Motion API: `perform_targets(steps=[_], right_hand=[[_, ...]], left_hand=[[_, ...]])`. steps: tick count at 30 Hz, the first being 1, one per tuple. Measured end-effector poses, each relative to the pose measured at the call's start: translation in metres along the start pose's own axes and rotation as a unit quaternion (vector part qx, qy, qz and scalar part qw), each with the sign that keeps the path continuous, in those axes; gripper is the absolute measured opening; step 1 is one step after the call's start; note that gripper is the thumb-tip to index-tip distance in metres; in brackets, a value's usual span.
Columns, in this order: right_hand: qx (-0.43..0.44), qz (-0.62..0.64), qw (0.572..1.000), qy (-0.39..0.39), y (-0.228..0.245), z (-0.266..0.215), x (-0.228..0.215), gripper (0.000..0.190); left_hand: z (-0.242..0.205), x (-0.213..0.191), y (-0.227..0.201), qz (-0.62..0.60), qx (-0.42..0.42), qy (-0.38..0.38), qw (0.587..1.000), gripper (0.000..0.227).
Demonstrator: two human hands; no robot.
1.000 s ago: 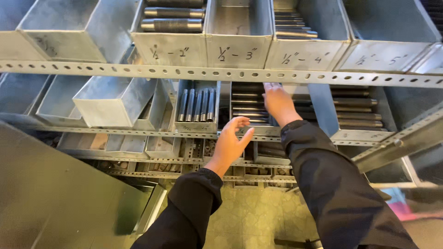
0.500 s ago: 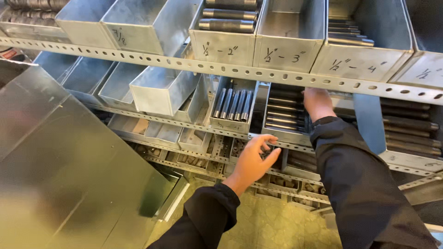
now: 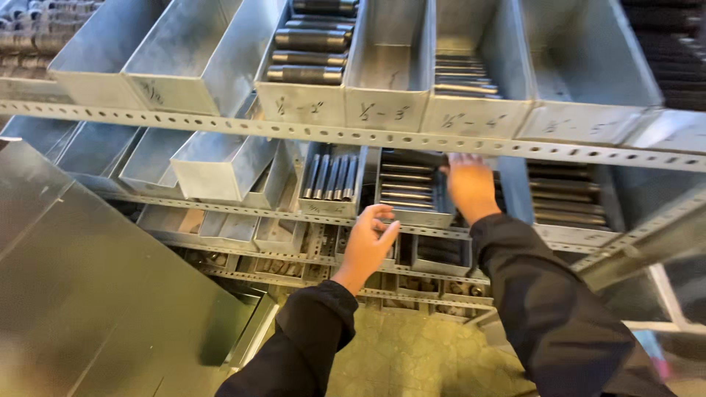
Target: The person repeatedly picks cylindrical metal rods from labeled bins on a shelving unit and places them into a wire basket on a chair. The person handles the rods one at a time, moving between the shelf and the basket throughout the episode.
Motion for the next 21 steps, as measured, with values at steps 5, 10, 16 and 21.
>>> perform_targets(steps=[5,10,16,21], right_hand=[[0.052,0.142,0.988,0.01,0.025,-0.059,-0.109,0.036],[0.069,0.235,0.969,0.026,0.057,-0.104,-0.224,0.029],[0.091,0.297,0.947,0.082,0.106,-0.143,-0.293,0.036],[0.09,0.384,0.909,0.136,0.157,-0.171,-0.338,0.043]], left_hand=[[-0.032,-0.018,-0.014,-0.054,-0.052,0.01,0.997,0.051],[-0.081,-0.038,-0.045,-0.057,-0.134,0.095,0.985,0.067],[-0.128,-0.076,-0.103,-0.045,-0.133,0.114,0.983,0.077],[-0.165,-0.129,-0.129,0.004,-0.195,0.104,0.975,0.052]])
Point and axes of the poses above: each hand's wrist, its own z-axis towards the middle knuckle, its own x-axis out of the palm, y = z × x, the point moved 5 cm from there along z, towards the middle knuckle, and after that the axes turned 5 degrees about -y, right-handed, at the moved point
